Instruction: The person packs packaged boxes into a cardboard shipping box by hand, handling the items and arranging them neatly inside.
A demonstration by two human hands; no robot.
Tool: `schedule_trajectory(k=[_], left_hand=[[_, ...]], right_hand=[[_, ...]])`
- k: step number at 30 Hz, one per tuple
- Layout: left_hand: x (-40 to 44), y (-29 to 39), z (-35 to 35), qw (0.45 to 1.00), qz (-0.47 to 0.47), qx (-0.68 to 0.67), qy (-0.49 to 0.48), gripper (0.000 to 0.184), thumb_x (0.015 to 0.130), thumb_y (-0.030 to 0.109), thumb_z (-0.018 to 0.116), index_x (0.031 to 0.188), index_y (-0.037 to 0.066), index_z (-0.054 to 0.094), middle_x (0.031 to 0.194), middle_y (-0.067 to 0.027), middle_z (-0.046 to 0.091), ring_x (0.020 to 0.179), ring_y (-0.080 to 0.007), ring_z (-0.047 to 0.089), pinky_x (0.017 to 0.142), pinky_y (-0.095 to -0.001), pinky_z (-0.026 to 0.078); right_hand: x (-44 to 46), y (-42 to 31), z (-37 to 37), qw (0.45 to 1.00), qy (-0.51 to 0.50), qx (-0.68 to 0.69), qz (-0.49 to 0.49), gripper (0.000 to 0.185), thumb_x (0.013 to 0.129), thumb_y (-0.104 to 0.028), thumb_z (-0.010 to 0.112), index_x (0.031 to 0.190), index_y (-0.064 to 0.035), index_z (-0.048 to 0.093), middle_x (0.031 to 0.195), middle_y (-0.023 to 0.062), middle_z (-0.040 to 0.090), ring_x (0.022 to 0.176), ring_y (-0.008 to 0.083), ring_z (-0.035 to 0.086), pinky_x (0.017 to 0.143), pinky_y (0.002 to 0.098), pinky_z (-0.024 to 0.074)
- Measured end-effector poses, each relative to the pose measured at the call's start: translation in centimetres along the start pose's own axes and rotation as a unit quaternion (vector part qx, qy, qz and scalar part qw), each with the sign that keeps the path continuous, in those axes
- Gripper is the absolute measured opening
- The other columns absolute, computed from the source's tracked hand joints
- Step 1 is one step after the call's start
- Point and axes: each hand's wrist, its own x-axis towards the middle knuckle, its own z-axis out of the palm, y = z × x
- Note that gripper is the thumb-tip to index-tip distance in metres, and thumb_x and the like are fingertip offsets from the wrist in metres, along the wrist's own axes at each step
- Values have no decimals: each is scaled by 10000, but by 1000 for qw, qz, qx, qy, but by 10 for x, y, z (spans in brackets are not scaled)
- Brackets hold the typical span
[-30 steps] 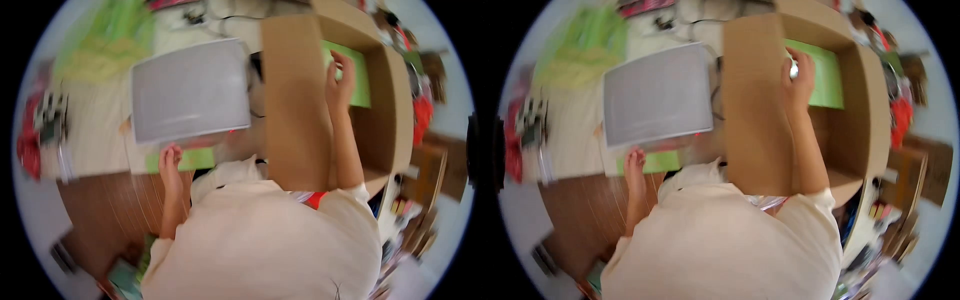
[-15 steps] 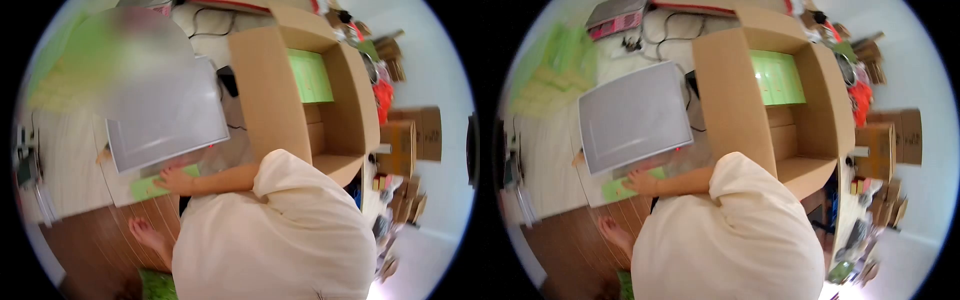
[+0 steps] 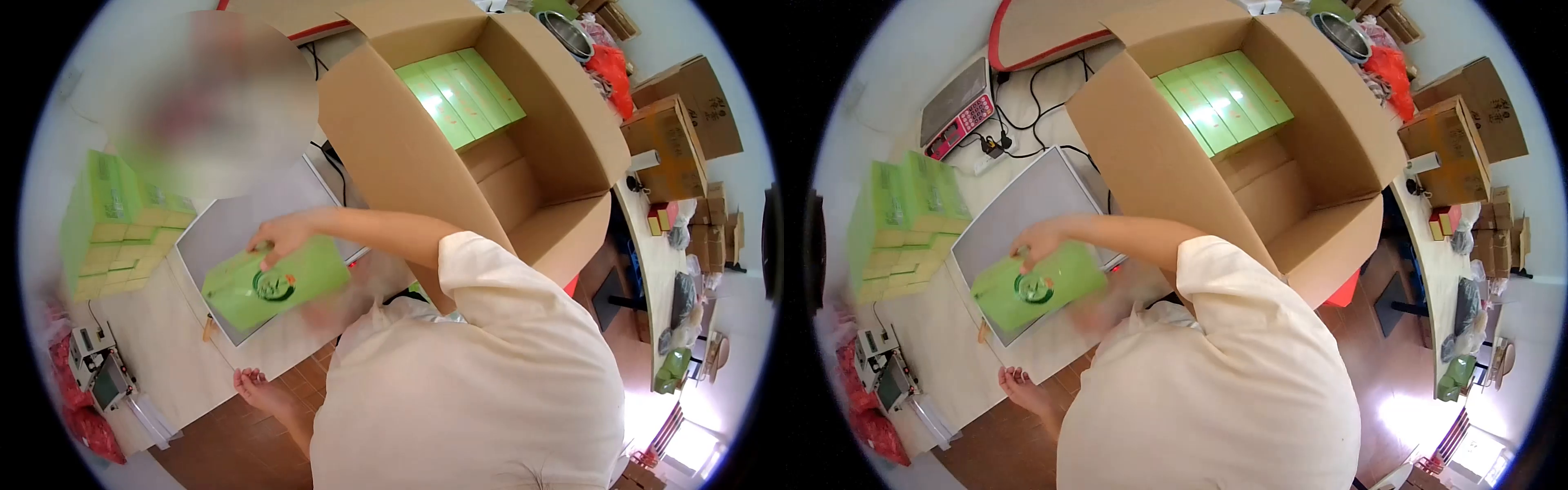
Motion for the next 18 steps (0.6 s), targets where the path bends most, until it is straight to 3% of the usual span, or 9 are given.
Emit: schedule_trajectory(k=[4,8,10,11,13,15,17,18], left_hand=[[-9,-6,3,999,2,27,-44,187,931,147,469,1100,90,524,864,23,529,791,-93,501,711,-236,394],[-24,4,13,999,-18,46,23,151,953,130,450,1066,67,528,842,-12,536,767,-108,492,724,-249,415],[-22,-1,5,1000,-24,4,0,158,949,141,459,1064,62,532,856,-15,534,791,-112,500,758,-253,425],[-20,-7,1,999,-25,19,-4,171,940,147,469,1072,60,535,891,-15,531,832,-115,503,786,-258,428],[-28,-1,6,998,-46,19,32,183,936,154,473,1078,57,536,906,-17,529,851,-118,503,791,-259,428],[-25,-5,12,996,-57,50,45,220,934,179,476,1111,57,527,923,-22,525,894,-130,503,818,-266,422],[-24,-10,12,996,-68,49,31,249,939,181,464,1147,50,499,912,-21,518,877,-138,505,833,-276,412],[-17,-18,8,996,-68,55,3,228,937,165,459,1124,46,511,885,-15,520,824,-128,502,779,-271,410]], right_hand=[[19,25,-27,997,-38,26,57,580,786,-394,653,1221,-28,540,1133,173,606,1010,289,584,869,372,454],[33,43,-27,998,-54,-14,32,595,793,-393,650,1255,-45,511,1131,177,598,1035,296,572,900,363,446],[29,26,-23,987,-4,-153,58,689,742,-440,691,1280,-59,487,1173,191,565,1081,335,541,943,420,408],[34,21,-12,988,-17,-148,52,689,742,-440,691,1280,-59,487,1173,191,565,1081,335,541,943,420,408],[15,13,-5,957,107,-271,13,820,650,-503,744,1296,-75,476,1230,243,504,1159,400,463,985,495,346],[8,-6,9,966,54,-254,14,1019,522,-601,763,1335,-81,435,1293,306,432,1258,445,359,1035,533,271],[-1,-4,31,937,90,-337,-3,1118,479,-625,769,1379,-90,377,1365,318,336,1291,457,297,1066,550,208],[-5,-9,31,932,83,-352,18,1127,481,-629,766,1391,-102,360,1396,305,294,1300,454,284,1072,554,193]])
